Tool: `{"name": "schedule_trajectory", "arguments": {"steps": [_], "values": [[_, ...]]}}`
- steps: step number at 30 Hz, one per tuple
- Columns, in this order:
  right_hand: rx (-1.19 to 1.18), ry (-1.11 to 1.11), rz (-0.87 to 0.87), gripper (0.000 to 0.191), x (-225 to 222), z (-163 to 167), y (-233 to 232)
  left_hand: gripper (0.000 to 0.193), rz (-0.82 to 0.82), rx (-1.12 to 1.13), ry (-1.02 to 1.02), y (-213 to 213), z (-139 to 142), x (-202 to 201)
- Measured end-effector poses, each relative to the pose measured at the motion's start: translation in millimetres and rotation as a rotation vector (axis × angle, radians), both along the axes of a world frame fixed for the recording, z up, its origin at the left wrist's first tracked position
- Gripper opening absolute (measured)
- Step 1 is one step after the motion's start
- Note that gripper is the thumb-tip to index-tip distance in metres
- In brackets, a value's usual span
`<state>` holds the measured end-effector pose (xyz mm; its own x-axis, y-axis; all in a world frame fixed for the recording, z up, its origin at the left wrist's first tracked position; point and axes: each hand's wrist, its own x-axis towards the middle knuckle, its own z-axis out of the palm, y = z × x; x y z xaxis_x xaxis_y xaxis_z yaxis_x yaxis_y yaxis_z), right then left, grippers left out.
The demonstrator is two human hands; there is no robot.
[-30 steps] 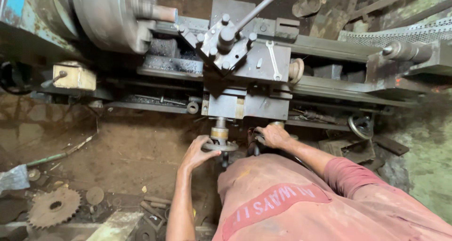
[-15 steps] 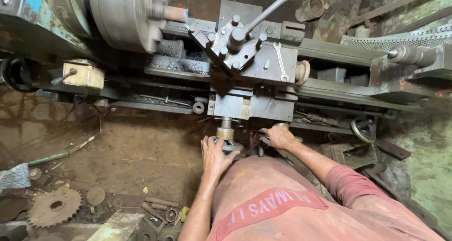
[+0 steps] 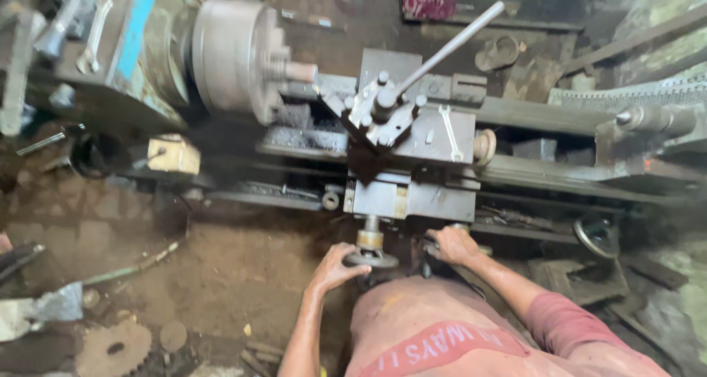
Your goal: The person operates a metalworking machine, likely a lathe, by turning handwheels and levers to adjust the tool carriage and tailstock. They also use a hammer to tap a component on the machine. The task involves precise manual adjustments of the machine's controls.
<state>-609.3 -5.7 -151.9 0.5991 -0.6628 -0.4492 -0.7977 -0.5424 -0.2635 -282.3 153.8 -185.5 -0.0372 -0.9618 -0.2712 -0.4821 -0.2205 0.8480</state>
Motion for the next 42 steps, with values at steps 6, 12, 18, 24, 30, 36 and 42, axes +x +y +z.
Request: {"name": "schedule_trajectory", "arguments": {"steps": [6,12,18,24,30,36,42], "values": [[-0.024,0.03,0.002,0.04,6.7,15.4,-1.9,0.071,-0.042,0.002,-0.039,-11.3,7.6,-1.2],[-0.288,-0.401,-0.314,0.026,-31.6,18.0,16.6,0.073,0.019,-0.056,-0.138,-7.8,10.2,-14.7],[-0.258,-0.6,-0.907,0.036,-96.8,-6.4,42.0,0.075,0.167,-0.055,-0.153,-0.8,31.7,-33.9],[0.755,-0.752,-1.759,0.034,-81.4,-16.2,39.5,0.069,0.158,0.032,-0.204,-3.7,52.8,-40.7],[0.737,-0.799,-1.843,0.033,-49.1,-17.1,21.3,0.069,0.191,-0.09,-0.326,-5.2,65.2,-48.3],[0.76,-0.791,-1.868,0.024,-50.7,-19.0,11.4,0.086,0.245,0.133,0.038,-3.7,51.8,-11.6],[0.811,-0.836,-1.894,0.015,-53.8,-15.3,5.1,0.082,0.025,0.015,-0.079,-6.5,14.8,2.7]]}}
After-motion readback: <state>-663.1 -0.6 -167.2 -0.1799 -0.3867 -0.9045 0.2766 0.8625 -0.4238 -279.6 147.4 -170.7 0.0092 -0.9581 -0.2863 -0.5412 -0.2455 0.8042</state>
